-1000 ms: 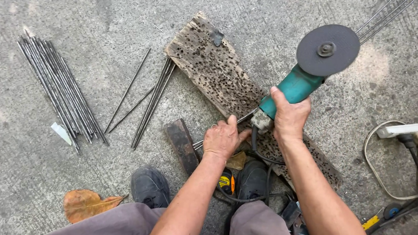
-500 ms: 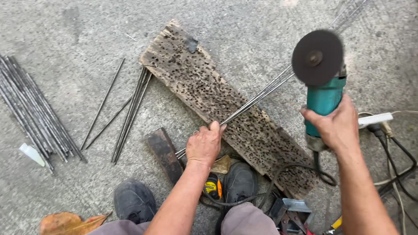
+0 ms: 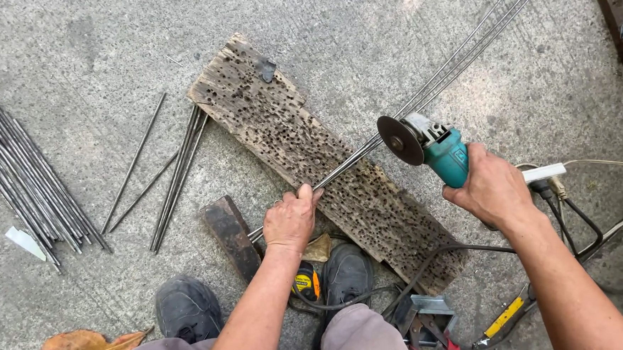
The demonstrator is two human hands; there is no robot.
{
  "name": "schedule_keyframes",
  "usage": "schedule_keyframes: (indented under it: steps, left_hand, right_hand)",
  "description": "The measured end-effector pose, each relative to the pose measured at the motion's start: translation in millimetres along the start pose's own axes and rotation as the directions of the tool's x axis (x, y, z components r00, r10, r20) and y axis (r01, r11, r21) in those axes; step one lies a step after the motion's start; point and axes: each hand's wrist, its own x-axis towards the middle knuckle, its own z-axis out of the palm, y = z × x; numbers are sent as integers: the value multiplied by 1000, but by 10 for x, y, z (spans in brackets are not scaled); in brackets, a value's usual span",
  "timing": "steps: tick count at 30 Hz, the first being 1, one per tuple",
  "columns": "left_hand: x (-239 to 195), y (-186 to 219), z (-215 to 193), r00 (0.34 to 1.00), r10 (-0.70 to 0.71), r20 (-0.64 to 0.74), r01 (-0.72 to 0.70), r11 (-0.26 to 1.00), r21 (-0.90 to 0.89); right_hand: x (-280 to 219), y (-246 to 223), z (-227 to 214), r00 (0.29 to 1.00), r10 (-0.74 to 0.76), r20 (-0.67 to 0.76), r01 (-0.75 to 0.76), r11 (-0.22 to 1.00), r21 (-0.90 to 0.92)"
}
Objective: Cutting thin metal rods to length using an angle grinder
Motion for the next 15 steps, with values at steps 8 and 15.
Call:
schedule_keyframes:
  steps: [8,15]
  left_hand:
    - [-12,4,22,999,-2,-47,2,1000,-3]
    - [-10,4,34,997,-6,-78,6,1000,-2]
  right_hand:
    - [31,-63,11,1000,-12,12,12,1000,-8]
    - [9,-104,-51,1000,-25,-6,25,999,-41]
